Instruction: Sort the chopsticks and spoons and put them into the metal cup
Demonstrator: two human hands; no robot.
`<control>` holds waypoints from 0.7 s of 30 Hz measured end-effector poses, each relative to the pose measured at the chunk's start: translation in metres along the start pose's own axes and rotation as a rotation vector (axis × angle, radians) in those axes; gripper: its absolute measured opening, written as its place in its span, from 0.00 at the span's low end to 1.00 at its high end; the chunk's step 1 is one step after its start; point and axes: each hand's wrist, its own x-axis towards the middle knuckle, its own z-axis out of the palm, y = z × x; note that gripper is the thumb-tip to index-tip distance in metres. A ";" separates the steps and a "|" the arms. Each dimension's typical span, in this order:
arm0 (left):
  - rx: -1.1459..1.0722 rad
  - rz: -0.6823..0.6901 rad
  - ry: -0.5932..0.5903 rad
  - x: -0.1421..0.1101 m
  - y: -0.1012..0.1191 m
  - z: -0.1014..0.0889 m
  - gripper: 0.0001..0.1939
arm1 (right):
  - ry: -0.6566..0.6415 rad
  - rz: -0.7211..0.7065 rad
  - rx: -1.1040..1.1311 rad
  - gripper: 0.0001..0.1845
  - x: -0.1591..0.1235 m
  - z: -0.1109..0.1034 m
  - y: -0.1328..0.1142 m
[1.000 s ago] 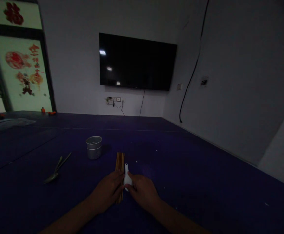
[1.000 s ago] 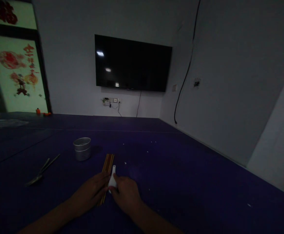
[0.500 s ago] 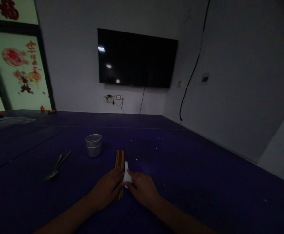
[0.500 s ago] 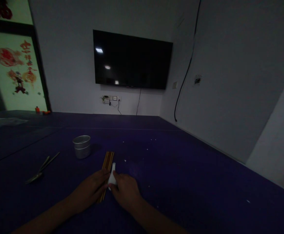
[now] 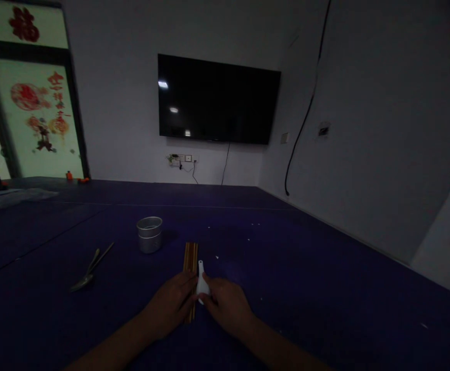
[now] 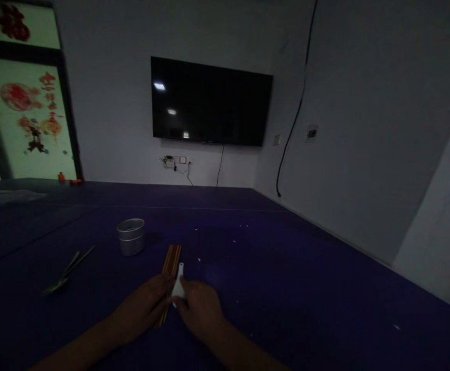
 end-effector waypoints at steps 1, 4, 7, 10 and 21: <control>0.004 -0.004 -0.004 0.000 -0.001 0.000 0.18 | 0.003 -0.003 0.002 0.25 0.000 0.000 0.000; 0.013 -0.016 -0.006 -0.001 -0.003 0.002 0.18 | 0.015 -0.013 0.004 0.25 0.000 0.000 0.000; 0.008 -0.029 -0.018 -0.001 -0.004 0.004 0.18 | 0.008 -0.010 0.001 0.25 0.000 -0.001 -0.001; 0.000 -0.032 -0.025 -0.001 -0.004 0.003 0.18 | -0.005 -0.010 -0.008 0.26 0.000 -0.003 -0.002; 0.000 -0.027 -0.008 -0.001 -0.002 0.001 0.18 | -0.006 0.017 0.001 0.26 0.000 -0.003 -0.003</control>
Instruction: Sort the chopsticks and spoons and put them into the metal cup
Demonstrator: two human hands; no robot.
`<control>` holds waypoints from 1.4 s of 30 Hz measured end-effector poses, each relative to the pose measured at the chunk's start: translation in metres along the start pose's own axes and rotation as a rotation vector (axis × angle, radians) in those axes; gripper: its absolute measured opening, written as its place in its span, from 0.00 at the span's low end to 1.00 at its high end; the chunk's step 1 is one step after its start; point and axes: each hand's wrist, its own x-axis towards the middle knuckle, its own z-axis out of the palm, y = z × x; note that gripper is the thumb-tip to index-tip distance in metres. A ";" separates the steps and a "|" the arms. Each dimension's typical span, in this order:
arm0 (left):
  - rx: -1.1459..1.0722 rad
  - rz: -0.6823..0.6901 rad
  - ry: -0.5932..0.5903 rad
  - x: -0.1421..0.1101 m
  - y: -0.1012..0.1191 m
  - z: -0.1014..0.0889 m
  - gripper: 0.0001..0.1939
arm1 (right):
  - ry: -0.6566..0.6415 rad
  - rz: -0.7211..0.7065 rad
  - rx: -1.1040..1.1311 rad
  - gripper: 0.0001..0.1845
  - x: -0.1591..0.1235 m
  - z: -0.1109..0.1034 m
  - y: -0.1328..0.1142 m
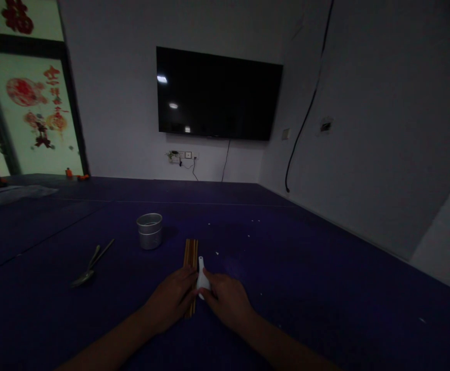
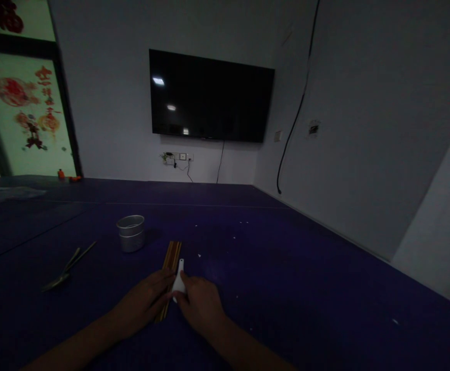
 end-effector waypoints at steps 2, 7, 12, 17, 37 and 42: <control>0.008 -0.008 -0.004 -0.001 -0.002 0.001 0.18 | -0.007 0.005 0.008 0.26 -0.001 -0.001 -0.001; -0.014 -0.005 -0.004 0.000 -0.001 0.000 0.18 | -0.003 0.005 0.006 0.25 -0.002 -0.002 -0.003; -0.013 0.008 0.012 0.000 0.000 0.000 0.18 | 0.005 0.011 0.002 0.23 -0.001 -0.001 -0.001; 0.000 0.000 0.016 -0.001 0.000 0.001 0.18 | 0.013 0.006 0.001 0.23 -0.001 -0.001 -0.001; 0.032 0.011 -0.010 0.002 0.005 -0.005 0.16 | 0.026 -0.029 0.003 0.25 -0.001 -0.001 -0.001; 0.034 0.029 0.025 0.002 0.008 -0.007 0.15 | 0.015 -0.030 -0.002 0.25 -0.001 -0.001 -0.001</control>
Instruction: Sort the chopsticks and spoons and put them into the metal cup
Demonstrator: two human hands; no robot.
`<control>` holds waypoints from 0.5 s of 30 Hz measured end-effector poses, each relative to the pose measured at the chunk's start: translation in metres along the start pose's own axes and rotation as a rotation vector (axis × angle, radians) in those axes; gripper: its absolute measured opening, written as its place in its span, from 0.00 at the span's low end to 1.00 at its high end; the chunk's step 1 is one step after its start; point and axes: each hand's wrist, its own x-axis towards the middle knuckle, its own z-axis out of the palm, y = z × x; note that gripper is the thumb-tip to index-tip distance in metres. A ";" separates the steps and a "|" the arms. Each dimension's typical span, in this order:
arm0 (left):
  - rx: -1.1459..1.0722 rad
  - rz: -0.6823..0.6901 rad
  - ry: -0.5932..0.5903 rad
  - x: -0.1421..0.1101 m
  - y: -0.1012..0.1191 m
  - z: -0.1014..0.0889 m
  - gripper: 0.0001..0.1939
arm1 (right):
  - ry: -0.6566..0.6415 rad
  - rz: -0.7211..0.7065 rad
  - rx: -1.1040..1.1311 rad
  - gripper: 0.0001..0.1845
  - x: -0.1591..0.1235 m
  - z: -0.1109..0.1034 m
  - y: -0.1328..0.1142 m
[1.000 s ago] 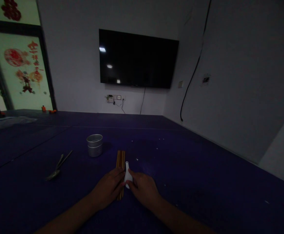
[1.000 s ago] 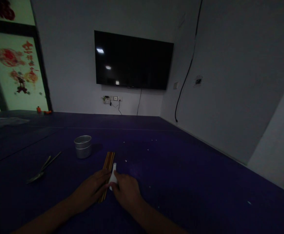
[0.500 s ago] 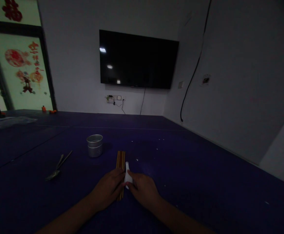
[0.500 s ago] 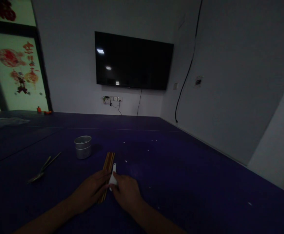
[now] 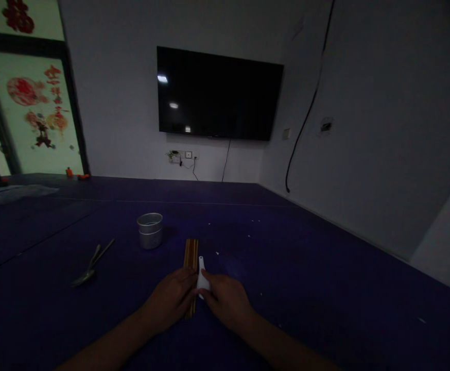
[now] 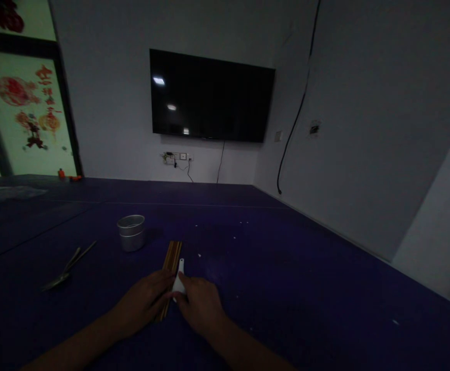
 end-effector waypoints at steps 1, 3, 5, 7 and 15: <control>0.003 0.006 0.015 0.000 0.000 0.000 0.15 | 0.002 -0.004 0.003 0.25 0.000 0.000 0.000; 0.013 0.014 0.035 -0.001 -0.002 0.002 0.15 | 0.003 -0.008 0.007 0.25 0.000 0.001 0.001; 0.030 0.023 0.031 -0.001 -0.004 0.004 0.15 | 0.005 -0.009 0.008 0.25 0.000 0.001 0.001; 0.060 0.037 0.020 -0.001 -0.006 0.005 0.15 | 0.014 -0.012 0.012 0.25 0.000 0.002 0.002; 0.535 -0.248 0.003 0.005 0.002 -0.024 0.14 | 0.011 -0.001 0.012 0.25 0.000 0.001 0.000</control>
